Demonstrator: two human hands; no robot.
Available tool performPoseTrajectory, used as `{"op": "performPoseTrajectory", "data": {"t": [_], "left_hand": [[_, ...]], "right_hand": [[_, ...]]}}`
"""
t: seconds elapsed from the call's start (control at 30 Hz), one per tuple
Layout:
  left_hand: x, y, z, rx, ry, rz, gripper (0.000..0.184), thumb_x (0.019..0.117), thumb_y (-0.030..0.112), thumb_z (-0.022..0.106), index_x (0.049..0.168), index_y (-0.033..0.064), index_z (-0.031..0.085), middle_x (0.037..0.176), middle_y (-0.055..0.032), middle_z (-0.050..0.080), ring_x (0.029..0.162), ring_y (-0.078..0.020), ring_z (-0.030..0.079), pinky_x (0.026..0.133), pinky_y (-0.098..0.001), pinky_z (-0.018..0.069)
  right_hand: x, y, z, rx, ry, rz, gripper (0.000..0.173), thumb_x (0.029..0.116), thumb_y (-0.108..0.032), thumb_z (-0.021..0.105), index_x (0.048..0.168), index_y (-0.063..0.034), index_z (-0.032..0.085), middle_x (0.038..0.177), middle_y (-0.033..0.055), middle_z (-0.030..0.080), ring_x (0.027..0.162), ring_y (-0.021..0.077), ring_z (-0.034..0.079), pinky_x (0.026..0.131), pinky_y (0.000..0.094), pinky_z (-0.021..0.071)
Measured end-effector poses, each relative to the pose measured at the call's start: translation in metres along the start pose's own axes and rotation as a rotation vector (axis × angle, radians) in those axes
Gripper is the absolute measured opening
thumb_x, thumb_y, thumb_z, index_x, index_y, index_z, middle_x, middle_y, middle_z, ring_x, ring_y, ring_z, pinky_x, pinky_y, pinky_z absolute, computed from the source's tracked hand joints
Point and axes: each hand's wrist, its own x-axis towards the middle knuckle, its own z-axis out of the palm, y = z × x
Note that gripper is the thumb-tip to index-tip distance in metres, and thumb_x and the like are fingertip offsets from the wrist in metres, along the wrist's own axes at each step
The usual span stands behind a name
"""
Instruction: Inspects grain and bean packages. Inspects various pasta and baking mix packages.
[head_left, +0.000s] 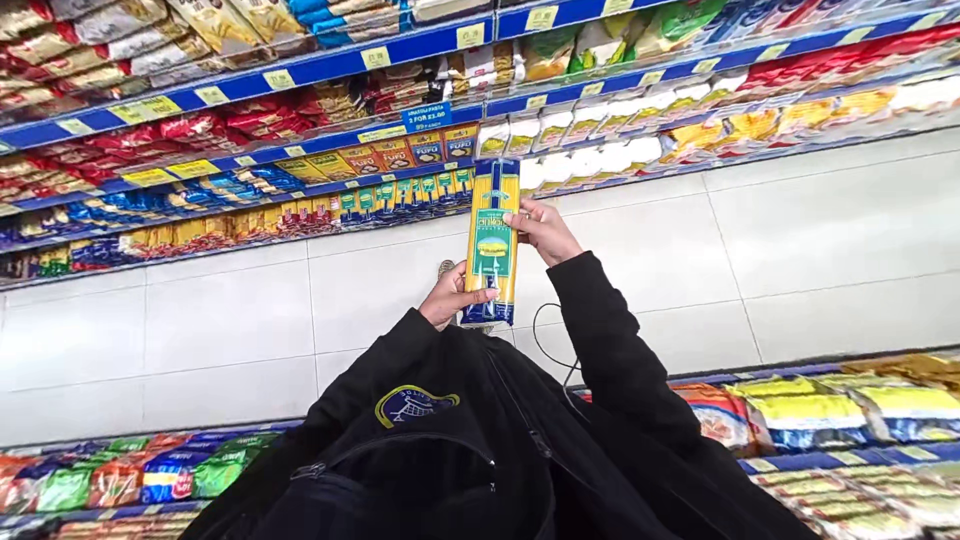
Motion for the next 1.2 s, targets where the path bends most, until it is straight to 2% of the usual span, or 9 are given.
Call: {"op": "performPoseTrajectory", "data": {"t": [0.17,0.3,0.7,0.73,0.8,0.87,0.9,1.07,1.2], "left_hand": [[0.038,-0.055,-0.054,-0.044,0.125,-0.161,0.063,0.0905,-0.002,0.071,0.146,-0.0069,0.040,0.122,-0.0219,0.068,0.108,-0.0293,0.070,0.096,-0.0458,0.0588],[0.100,-0.103,-0.113,-0.020,0.199,-0.267,0.062,0.0913,-0.002,0.070,0.146,-0.0054,0.041,0.125,-0.0214,0.067,0.109,-0.0288,0.070,0.096,-0.0449,0.0587],[0.363,-0.214,-0.276,0.103,0.418,-0.480,0.063,0.0915,0.010,0.075,0.147,0.0043,0.046,0.133,-0.0177,0.063,0.115,-0.0274,0.066,0.098,-0.0450,0.0560],[0.378,-0.240,-0.298,0.064,0.381,-0.399,0.062,0.0911,0.010,0.075,0.146,0.0031,0.047,0.131,-0.0186,0.064,0.113,-0.0281,0.068,0.094,-0.0446,0.0586],[0.403,-0.339,-0.369,-0.019,-0.017,0.167,0.068,0.0984,0.018,0.068,0.146,-0.0158,0.032,0.130,-0.0340,0.060,0.110,-0.0343,0.071,0.083,-0.0396,0.0656],[0.418,-0.284,-0.335,-0.027,0.374,-0.334,0.063,0.0911,0.013,0.076,0.146,0.0031,0.047,0.130,-0.0191,0.065,0.113,-0.0297,0.068,0.094,-0.0467,0.0594],[0.424,-0.263,-0.323,-0.025,0.422,-0.426,0.062,0.0931,0.012,0.074,0.147,0.0050,0.046,0.133,-0.0182,0.063,0.115,-0.0288,0.066,0.098,-0.0470,0.0565],[0.450,-0.276,-0.345,-0.065,0.439,-0.408,0.064,0.0951,0.013,0.072,0.150,0.0014,0.041,0.132,-0.0222,0.062,0.114,-0.0310,0.067,0.096,-0.0475,0.0580],[0.485,-0.288,-0.355,-0.098,0.662,-0.396,0.066,0.0910,0.012,0.077,0.146,-0.0014,0.043,0.135,-0.0256,0.059,0.120,-0.0335,0.063,0.100,-0.0483,0.0546]], "right_hand": [[0.064,0.101,-0.021,0.056,-0.002,0.232,0.040,0.1022,-0.019,0.060,0.137,-0.0005,0.055,0.113,0.0144,0.073,0.095,0.0246,0.074,0.081,0.0409,0.0630],[0.077,0.178,-0.043,0.067,0.263,0.344,0.047,0.1061,-0.030,0.053,0.143,-0.0014,0.051,0.121,0.0175,0.071,0.104,0.0284,0.072,0.085,0.0444,0.0619],[-0.044,0.372,-0.103,0.130,0.914,0.802,0.042,0.1057,-0.018,0.055,0.143,0.0008,0.050,0.119,0.0239,0.069,0.094,0.0308,0.072,0.077,0.0457,0.0600],[-0.050,0.378,-0.103,0.142,0.936,0.833,0.041,0.1060,-0.018,0.055,0.142,0.0005,0.050,0.117,0.0233,0.069,0.092,0.0302,0.072,0.076,0.0452,0.0601],[-0.060,0.385,-0.097,0.174,0.951,0.885,0.040,0.1057,-0.018,0.055,0.141,-0.0003,0.052,0.115,0.0223,0.070,0.094,0.0301,0.072,0.076,0.0455,0.0598],[-0.055,0.385,-0.089,0.201,0.937,0.921,0.039,0.1055,-0.016,0.056,0.141,-0.0006,0.052,0.114,0.0220,0.071,0.095,0.0306,0.073,0.077,0.0450,0.0603],[-0.051,0.382,-0.086,0.215,0.930,0.935,0.039,0.1056,-0.016,0.056,0.141,-0.0001,0.051,0.115,0.0222,0.070,0.095,0.0309,0.072,0.077,0.0451,0.0601],[-0.021,0.388,-0.067,0.293,0.905,0.969,0.038,0.1065,-0.015,0.053,0.141,0.0002,0.051,0.114,0.0219,0.071,0.094,0.0313,0.073,0.077,0.0451,0.0614],[0.001,0.394,-0.051,0.358,0.839,0.962,0.037,0.1068,-0.015,0.052,0.140,0.0007,0.052,0.113,0.0210,0.072,0.095,0.0314,0.074,0.077,0.0452,0.0618]]}}
